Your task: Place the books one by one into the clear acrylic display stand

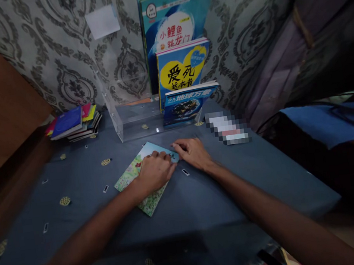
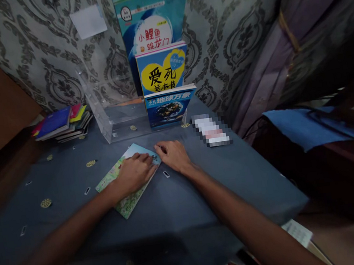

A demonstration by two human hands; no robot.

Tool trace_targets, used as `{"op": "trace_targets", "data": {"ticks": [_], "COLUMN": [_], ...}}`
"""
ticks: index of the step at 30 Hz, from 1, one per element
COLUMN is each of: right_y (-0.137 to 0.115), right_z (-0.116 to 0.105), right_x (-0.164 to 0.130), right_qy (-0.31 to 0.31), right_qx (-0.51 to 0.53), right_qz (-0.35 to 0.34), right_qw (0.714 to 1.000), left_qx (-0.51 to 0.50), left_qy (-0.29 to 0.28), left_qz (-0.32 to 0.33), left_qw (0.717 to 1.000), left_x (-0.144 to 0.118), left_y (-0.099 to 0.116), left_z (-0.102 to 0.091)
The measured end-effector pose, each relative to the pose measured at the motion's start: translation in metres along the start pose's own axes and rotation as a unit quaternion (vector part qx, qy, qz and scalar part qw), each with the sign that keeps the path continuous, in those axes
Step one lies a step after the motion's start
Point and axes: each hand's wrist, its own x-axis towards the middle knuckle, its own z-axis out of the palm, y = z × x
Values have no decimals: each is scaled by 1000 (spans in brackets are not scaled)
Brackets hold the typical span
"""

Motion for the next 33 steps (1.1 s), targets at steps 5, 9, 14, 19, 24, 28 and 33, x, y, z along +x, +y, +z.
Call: {"op": "trace_targets", "data": {"ticks": [5, 9, 14, 19, 24, 28, 33], "right_y": [-3, -1, 3, 8, 5, -23, -76], "right_z": [-4, -5, 0, 5, 14, 28, 46], "right_x": [0, 0, 2, 3, 2, -8, -34], "right_qy": [-9, -8, -8, -44, -46, -112, -259], "right_qx": [-34, 2, 34, 4, -74, -75, 19], "right_qz": [6, 8, 15, -38, -110, -178, -304], "right_qw": [999, 1000, 999, 998, 990, 975, 916], "left_qx": [-47, -59, -16, -3, -74, -161, -198], "left_qy": [9, 5, 15, 13, 64, 124, 150], "left_qz": [-23, -58, -120, -138, -75, -30, 12], "left_qw": [999, 997, 993, 990, 992, 979, 969], "left_x": [2, 3, 6, 5, -3, -5, -6], "left_y": [-42, -64, -71, -81, -106, -126, -135], "left_z": [2, 7, 9, 12, 27, 44, 54]}}
